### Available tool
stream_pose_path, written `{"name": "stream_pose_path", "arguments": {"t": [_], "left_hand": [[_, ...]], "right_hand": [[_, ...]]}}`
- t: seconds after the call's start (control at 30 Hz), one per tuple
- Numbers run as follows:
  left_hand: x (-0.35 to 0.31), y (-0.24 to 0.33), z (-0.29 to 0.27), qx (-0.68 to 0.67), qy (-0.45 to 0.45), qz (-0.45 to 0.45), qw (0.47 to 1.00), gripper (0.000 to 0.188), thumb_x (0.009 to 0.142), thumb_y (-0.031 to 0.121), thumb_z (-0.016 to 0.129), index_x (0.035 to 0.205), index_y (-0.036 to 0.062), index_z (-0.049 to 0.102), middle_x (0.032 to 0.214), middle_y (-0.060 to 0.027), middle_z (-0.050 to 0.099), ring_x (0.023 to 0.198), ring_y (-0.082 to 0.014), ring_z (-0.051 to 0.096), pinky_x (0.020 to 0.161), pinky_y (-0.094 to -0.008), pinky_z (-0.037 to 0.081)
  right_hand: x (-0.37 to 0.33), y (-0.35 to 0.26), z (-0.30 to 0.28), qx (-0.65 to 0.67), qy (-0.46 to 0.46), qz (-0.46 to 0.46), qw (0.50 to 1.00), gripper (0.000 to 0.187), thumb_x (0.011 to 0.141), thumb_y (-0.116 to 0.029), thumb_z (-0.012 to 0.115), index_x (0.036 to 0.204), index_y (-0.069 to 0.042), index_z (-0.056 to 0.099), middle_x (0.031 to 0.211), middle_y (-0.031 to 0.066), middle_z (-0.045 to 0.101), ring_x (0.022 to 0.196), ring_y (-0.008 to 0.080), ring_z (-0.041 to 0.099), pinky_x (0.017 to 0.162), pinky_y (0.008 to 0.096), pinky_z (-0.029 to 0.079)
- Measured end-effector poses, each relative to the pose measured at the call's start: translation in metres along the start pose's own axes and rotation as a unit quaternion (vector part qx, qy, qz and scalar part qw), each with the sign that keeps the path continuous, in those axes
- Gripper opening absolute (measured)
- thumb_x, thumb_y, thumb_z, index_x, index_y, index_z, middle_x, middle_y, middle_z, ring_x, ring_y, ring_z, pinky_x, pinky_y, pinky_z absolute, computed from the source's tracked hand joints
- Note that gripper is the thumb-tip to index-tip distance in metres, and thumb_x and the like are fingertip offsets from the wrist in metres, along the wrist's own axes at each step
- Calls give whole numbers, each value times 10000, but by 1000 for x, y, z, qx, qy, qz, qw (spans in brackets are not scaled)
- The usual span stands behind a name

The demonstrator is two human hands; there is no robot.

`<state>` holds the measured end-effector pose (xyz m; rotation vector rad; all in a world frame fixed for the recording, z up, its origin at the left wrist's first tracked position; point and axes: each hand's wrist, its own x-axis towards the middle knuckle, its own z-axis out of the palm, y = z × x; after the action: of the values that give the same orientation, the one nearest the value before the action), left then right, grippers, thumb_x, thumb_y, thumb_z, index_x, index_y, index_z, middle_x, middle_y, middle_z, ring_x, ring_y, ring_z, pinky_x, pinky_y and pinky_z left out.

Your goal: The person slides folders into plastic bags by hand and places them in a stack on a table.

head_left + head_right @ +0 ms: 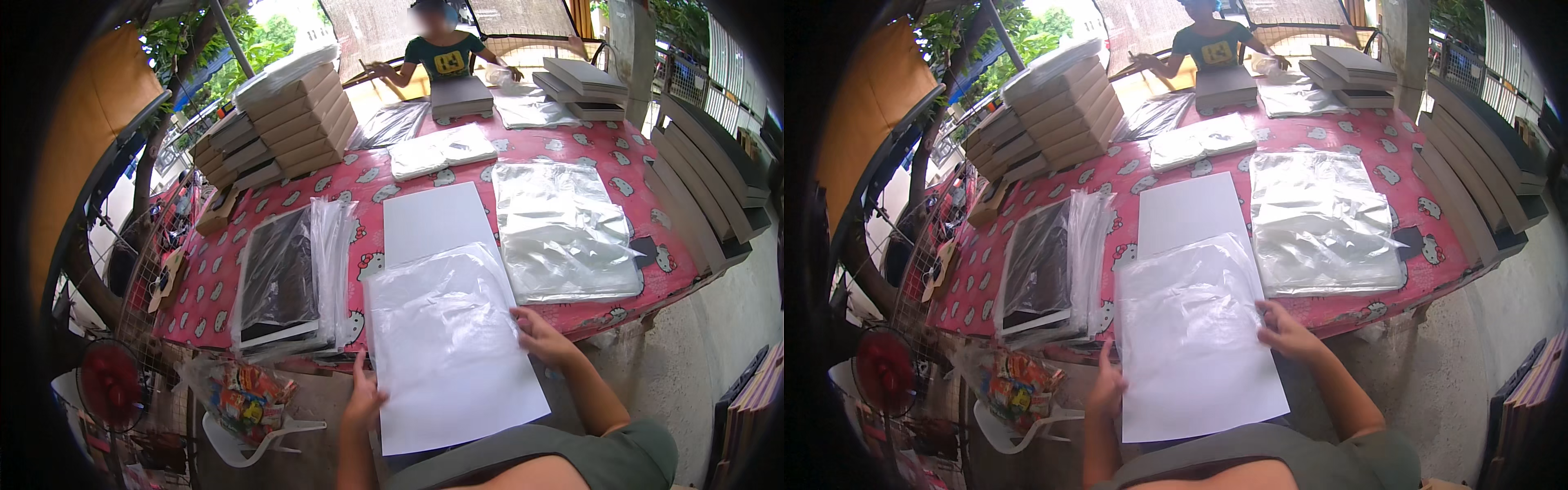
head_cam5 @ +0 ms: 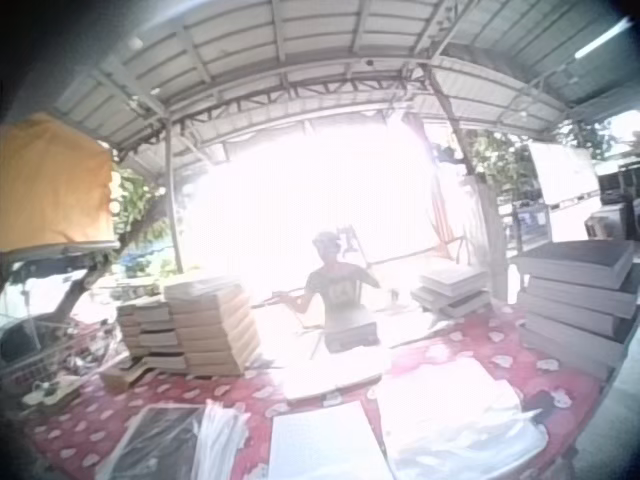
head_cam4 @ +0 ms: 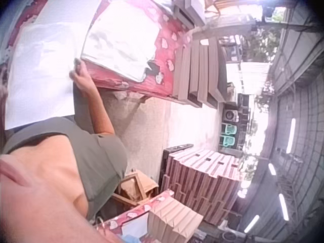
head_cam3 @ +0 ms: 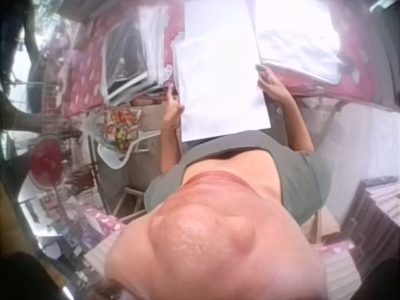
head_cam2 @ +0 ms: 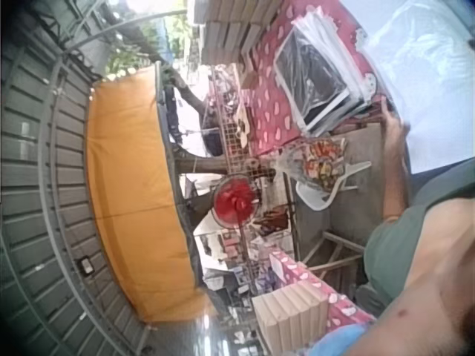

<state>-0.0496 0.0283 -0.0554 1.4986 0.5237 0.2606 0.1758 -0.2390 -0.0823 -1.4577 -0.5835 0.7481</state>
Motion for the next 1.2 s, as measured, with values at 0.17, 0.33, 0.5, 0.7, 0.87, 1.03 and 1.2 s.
{"name": "stream_pose_path", "arguments": {"t": [0.17, 0.33, 0.5, 0.7, 0.87, 1.03, 1.2], "left_hand": [[-32, -15, 18, 37, 47, 109, 992, 812, 782, -24, 566, 1368, 157, 34, 930, -115, 569, 825, -143, 547, 702, -303, 455], [-47, -40, 0, 53, 144, -13, 988, 625, 805, -23, 509, 1350, 91, 224, 919, -56, 561, 808, -98, 530, 707, -219, 424], [-128, -39, 31, -94, 233, -18, 968, 488, 857, -9, 418, 1328, 22, 292, 960, -28, 571, 719, -47, 466, 682, -157, 372], [-96, -47, 45, -152, 389, 152, 896, 385, 899, 8, 341, 1284, 3, 345, 1125, -138, 530, 966, -123, 506, 853, -228, 372], [-33, -30, 24, 38, 429, 344, 835, 241, 899, -9, 326, 1088, -36, 474, 1138, -185, 523, 1041, -223, 514, 899, -318, 394], [16, 9, -67, 183, 526, 489, 671, 156, 832, -53, 388, 903, -56, 527, 1119, -204, 530, 969, -274, 543, 773, -329, 459], [63, 82, -211, 172, 605, 485, 608, 213, 842, 25, 400, 1019, -69, 472, 1171, -188, 469, 1061, -273, 485, 871, -343, 392]], "right_hand": [[-28, -11, 32, -141, 45, -13, 989, 633, 690, -10, 576, 1278, -74, 348, 785, 62, 583, 809, 140, 560, 742, 260, 443], [-53, 4, 28, -343, 97, -127, 926, 593, 630, 91, 471, 1197, -80, 489, 765, 150, 602, 622, 221, 593, 590, 278, 469], [-126, 14, 25, -433, -2, -210, 876, 491, 672, 43, 546, 1154, -43, 529, 651, 104, 562, 522, 217, 541, 517, 281, 453], [-121, 2, 44, -337, -82, -144, 927, 507, 663, -31, 638, 1158, -76, 536, 668, 118, 500, 557, 225, 516, 510, 295, 434], [-89, 32, 72, -414, 8, -225, 882, 551, 624, -80, 707, 1149, -85, 541, 643, 109, 431, 546, 222, 473, 501, 289, 404], [16, 11, 135, -378, 42, -340, 860, 491, 622, -31, 683, 1097, -109, 584, 730, 152, 500, 605, 276, 505, 537, 331, 419], [145, -47, 238, -317, 51, -420, 849, 318, 726, -165, 652, 1040, -128, 620, 590, 104, 457, 494, 236, 478, 489, 337, 396]]}}
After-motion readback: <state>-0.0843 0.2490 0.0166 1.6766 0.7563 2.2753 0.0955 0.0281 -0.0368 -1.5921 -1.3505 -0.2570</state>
